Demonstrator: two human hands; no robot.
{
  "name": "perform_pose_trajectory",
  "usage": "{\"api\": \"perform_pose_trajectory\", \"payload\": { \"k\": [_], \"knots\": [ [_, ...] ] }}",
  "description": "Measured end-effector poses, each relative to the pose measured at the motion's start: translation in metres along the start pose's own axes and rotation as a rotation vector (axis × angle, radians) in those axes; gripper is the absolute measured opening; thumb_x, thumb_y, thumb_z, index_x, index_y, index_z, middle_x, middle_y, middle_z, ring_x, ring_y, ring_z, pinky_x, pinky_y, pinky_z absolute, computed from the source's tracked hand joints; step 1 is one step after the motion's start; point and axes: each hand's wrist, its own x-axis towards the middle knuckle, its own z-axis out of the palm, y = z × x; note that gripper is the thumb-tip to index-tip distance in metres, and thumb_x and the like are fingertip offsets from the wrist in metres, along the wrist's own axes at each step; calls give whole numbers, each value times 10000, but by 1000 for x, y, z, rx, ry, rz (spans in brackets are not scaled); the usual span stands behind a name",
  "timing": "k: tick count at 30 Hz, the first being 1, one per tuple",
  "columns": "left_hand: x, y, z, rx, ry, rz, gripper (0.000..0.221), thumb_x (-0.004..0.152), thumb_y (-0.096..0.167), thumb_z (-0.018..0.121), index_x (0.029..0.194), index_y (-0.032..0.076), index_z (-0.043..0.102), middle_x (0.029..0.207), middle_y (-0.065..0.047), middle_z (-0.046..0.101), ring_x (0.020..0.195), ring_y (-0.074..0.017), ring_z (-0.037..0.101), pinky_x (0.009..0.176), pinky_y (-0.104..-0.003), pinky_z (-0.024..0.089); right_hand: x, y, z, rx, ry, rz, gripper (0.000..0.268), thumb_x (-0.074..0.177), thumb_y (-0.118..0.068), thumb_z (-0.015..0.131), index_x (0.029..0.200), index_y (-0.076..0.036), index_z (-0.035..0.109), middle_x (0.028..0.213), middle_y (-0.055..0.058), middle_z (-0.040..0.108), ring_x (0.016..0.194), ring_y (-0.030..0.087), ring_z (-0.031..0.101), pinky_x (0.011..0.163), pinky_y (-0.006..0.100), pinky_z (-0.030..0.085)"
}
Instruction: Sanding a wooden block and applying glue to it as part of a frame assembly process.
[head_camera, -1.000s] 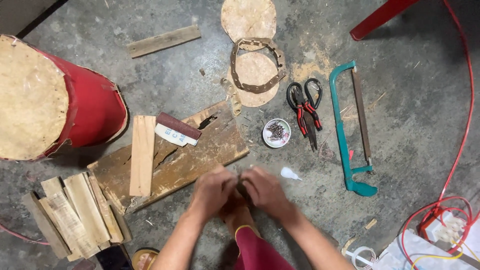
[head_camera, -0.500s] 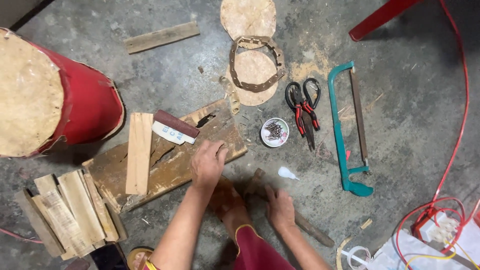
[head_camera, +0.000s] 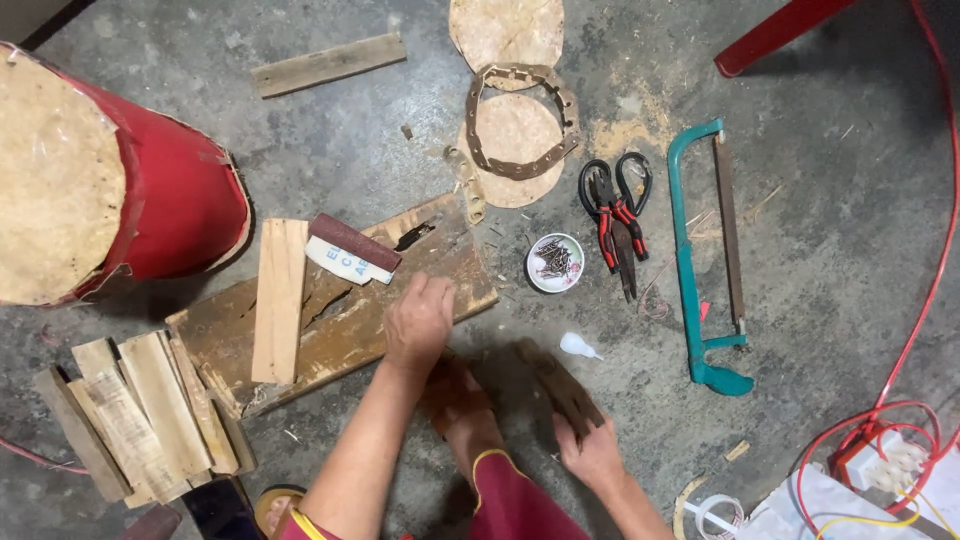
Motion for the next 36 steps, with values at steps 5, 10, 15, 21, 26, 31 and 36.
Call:
{"api": "perform_pose_trajectory", "payload": {
  "k": [5,10,15,21,26,31,36],
  "knots": [
    [10,2,-10,-82,-179,-167,187,1042,253,574,905,155,654,792,0,557,561,-131,505,496,-273,454,74,-29,-30,478,-39,486,461,916,-83,559,1373,-32,583,1388,200,617,1218,379,629,963,416,590],
    [19,2,-16,-161,-257,-266,79,1005,205,652,947,154,669,785,-1,615,632,-158,613,585,-339,580,66,-25,-12,476,-262,820,530,968,-228,614,1467,-82,512,404,39,642,222,62,393,186,251,264],
    [19,2,-4,23,-320,-154,276,1113,172,475,870,97,583,824,-28,521,511,-131,461,426,-259,489,48,-15,6,456,-453,1121,312,999,-326,624,906,-63,764,349,-17,432,259,99,345,296,275,156],
    [13,3,2,-17,-198,-134,261,1095,265,540,901,137,657,853,-13,585,492,-116,535,412,-242,486,101,-26,-9,509,-116,645,305,984,-229,573,700,-123,545,501,-27,475,380,115,419,364,309,263],
    [0,-9,27,13,-74,-181,132,977,361,607,927,249,653,863,-23,616,587,-380,686,571,-517,580,128,-33,27,520,82,553,342,992,-269,622,696,-111,553,498,-14,466,395,117,400,346,269,306],
    [7,-1,16,26,-93,-186,141,977,343,602,905,229,643,905,-15,624,581,-390,694,583,-513,594,137,-13,41,439,107,507,344,991,-301,650,753,-62,580,551,95,529,438,187,497,383,307,392],
    [12,8,2,-107,-126,-262,116,963,298,636,899,204,659,926,-41,629,627,-433,704,583,-548,591,145,-21,28,284,61,439,327,975,-326,646,987,0,668,745,249,663,706,456,700,529,498,546]
  ]
}}
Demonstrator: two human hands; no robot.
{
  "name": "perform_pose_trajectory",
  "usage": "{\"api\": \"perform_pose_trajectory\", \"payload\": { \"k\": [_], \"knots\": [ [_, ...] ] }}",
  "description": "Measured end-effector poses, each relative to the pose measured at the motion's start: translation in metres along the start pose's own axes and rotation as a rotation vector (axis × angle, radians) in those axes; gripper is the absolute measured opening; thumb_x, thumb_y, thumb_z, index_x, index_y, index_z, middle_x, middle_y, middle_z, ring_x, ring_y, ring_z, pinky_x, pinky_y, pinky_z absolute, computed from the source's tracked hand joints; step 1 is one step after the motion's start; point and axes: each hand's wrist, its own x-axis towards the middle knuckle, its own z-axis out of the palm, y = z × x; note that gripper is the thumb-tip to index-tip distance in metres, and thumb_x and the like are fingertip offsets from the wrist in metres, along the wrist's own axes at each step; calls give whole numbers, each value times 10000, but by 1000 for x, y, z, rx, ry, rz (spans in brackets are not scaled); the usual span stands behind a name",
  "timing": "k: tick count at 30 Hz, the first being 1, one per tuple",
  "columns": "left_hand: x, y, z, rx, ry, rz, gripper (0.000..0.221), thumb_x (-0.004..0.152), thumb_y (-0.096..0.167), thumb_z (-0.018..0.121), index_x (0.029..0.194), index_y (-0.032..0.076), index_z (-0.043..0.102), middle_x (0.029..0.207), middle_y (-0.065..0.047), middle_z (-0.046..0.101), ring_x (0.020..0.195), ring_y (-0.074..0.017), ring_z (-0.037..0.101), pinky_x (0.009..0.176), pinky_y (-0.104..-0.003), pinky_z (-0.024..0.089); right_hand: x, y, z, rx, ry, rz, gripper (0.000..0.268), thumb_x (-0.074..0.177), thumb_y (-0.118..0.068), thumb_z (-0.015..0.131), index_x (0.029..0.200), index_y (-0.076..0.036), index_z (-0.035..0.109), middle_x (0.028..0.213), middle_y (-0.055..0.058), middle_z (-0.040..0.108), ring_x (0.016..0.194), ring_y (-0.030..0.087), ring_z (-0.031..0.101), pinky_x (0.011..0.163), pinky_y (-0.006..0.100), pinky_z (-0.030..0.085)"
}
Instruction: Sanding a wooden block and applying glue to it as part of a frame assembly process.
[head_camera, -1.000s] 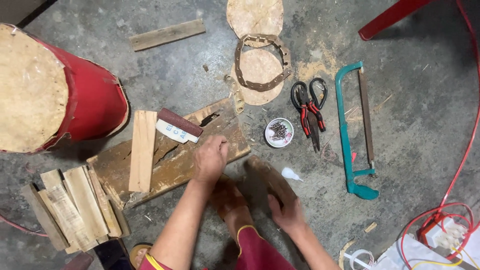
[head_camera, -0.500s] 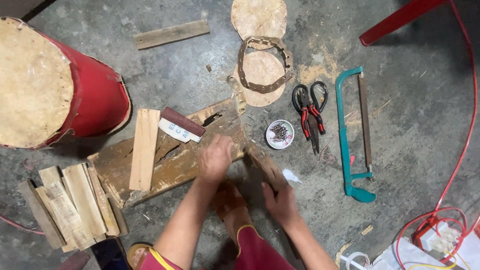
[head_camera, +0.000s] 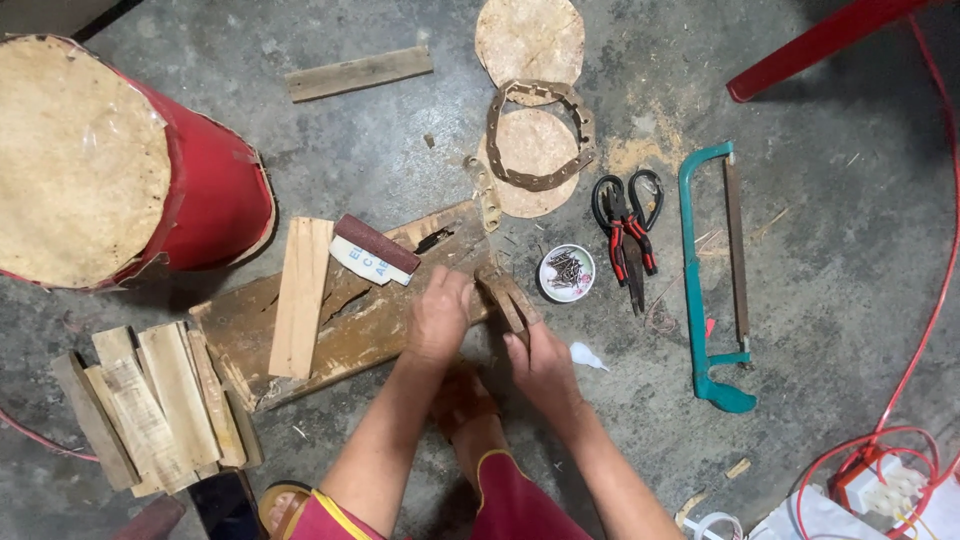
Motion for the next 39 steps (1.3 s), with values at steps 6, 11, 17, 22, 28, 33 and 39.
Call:
{"api": "perform_pose_trajectory", "payload": {
  "k": [6,11,17,22,28,33,39],
  "knots": [
    [0,-10,8,-72,-13,-57,100,955,305,647,941,209,670,940,-51,612,725,-418,720,619,-511,614,12,-35,-14,-51,6,-63,440,971,-298,608,1243,45,642,829,279,697,735,452,709,616,513,577],
    [1,-4,1,-17,-17,-47,91,958,300,648,987,219,675,992,-37,610,728,-401,728,655,-502,624,6,-18,-8,45,-33,83,336,997,-379,620,844,-80,625,620,133,626,550,328,672,465,390,506],
    [4,-3,3,67,-115,-64,136,1011,312,542,960,200,601,1093,-21,584,687,-486,706,673,-585,602,-25,39,7,74,-84,246,322,991,-369,611,964,-49,596,632,163,632,573,365,653,475,453,499],
    [1,-4,13,85,-103,-56,136,992,323,548,946,201,584,1083,-40,581,683,-501,699,674,-616,598,-13,13,-12,83,-106,256,428,967,-341,603,1246,-17,624,858,264,724,758,490,706,578,551,547],
    [0,-3,19,121,-29,-1,176,1014,316,520,899,186,548,1046,-43,569,617,-469,700,611,-586,596,-17,36,4,128,-140,245,397,1020,-389,585,775,-75,579,570,17,458,517,116,434,415,288,376],
    [0,-8,31,146,75,27,152,957,281,604,855,169,588,997,-65,616,597,-443,700,552,-559,598,-13,19,3,147,-130,202,483,995,-372,624,688,-13,523,501,137,440,424,207,441,368,333,346],
    [2,-5,18,-6,-24,-72,97,928,226,627,866,154,609,921,-92,636,656,-458,709,548,-558,594,-8,13,5,102,-29,120,480,986,-336,664,646,-24,534,472,140,466,361,263,489,341,322,346]
  ]
}}
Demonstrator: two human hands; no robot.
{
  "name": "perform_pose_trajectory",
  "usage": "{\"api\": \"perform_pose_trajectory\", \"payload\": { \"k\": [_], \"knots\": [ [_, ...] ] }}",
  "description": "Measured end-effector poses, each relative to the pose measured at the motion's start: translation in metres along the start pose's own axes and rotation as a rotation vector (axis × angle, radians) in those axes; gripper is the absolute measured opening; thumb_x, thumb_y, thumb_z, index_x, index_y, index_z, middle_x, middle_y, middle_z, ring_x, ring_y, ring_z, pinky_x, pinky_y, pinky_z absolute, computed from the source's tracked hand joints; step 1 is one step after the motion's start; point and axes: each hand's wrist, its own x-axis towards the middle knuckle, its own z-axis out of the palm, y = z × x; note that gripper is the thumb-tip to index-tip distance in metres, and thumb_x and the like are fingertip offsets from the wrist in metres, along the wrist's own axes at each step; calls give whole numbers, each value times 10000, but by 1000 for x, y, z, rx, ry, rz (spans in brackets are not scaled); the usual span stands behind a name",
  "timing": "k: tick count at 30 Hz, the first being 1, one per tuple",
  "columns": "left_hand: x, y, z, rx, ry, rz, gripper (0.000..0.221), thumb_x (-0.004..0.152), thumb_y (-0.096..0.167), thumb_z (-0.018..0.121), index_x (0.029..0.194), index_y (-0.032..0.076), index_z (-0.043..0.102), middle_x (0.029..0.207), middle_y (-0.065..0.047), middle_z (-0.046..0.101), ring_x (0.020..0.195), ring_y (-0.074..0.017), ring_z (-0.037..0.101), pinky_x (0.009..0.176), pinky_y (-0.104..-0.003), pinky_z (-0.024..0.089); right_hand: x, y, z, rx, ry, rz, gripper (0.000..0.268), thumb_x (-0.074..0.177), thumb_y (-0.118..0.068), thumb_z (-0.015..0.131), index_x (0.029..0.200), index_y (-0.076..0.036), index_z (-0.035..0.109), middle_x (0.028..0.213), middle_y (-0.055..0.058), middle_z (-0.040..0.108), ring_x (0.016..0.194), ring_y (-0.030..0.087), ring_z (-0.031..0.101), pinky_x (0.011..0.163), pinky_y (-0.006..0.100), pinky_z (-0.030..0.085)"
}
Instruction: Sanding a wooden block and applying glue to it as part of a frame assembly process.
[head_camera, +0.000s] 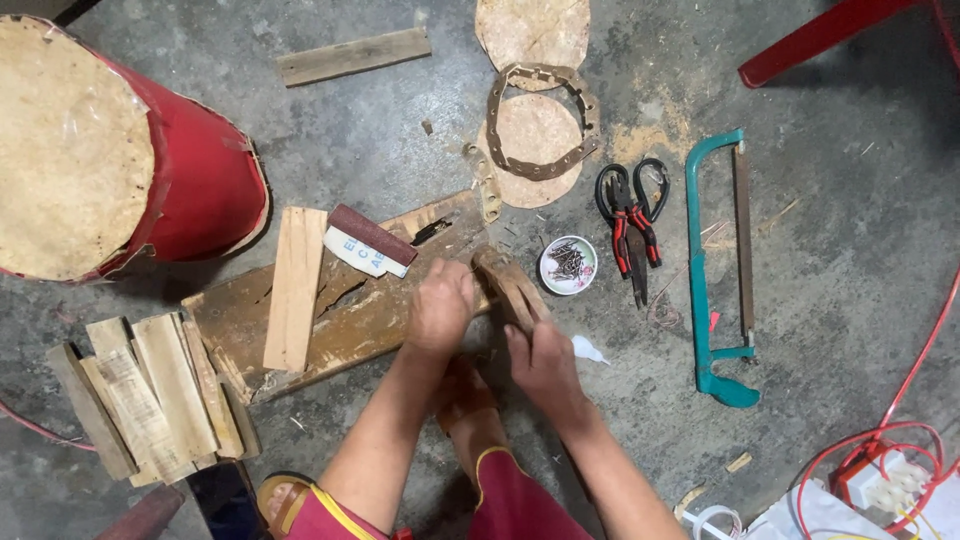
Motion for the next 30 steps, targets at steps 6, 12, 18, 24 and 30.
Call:
{"api": "perform_pose_trajectory", "payload": {
  "k": [6,12,18,24,30],
  "knots": [
    [9,-16,17,-81,29,-41,82,910,221,634,847,173,655,822,-109,645,722,-425,719,624,-524,584,42,-102,-42,-42,-54,-73,313,1012,-318,602,979,-12,662,740,208,665,674,407,697,523,443,542],
    [0,-20,23,78,105,70,65,941,278,641,928,227,678,854,-77,630,696,-363,719,635,-479,596,15,-38,-50,180,-200,92,591,884,-196,711,1420,-24,528,1152,292,714,1096,470,678,870,577,557],
    [4,-9,9,52,53,71,84,924,290,666,995,252,640,995,-1,596,676,-421,717,641,-519,636,-33,29,-36,-61,-118,277,727,876,-290,717,1540,-165,450,1101,244,736,1057,430,690,888,563,559],
    [5,7,-20,57,-78,70,70,986,269,601,981,217,648,1024,-23,604,699,-463,714,649,-554,626,-47,8,-39,34,-76,232,767,872,-239,723,1540,-26,411,1138,351,676,1082,540,637,845,640,529],
    [4,3,-11,67,-116,97,150,1024,298,543,958,180,608,1092,-16,592,675,-516,697,652,-610,598,-39,25,-25,13,-164,281,406,903,-376,722,1120,-48,620,824,209,723,795,374,750,640,490,514]
  ]
}}
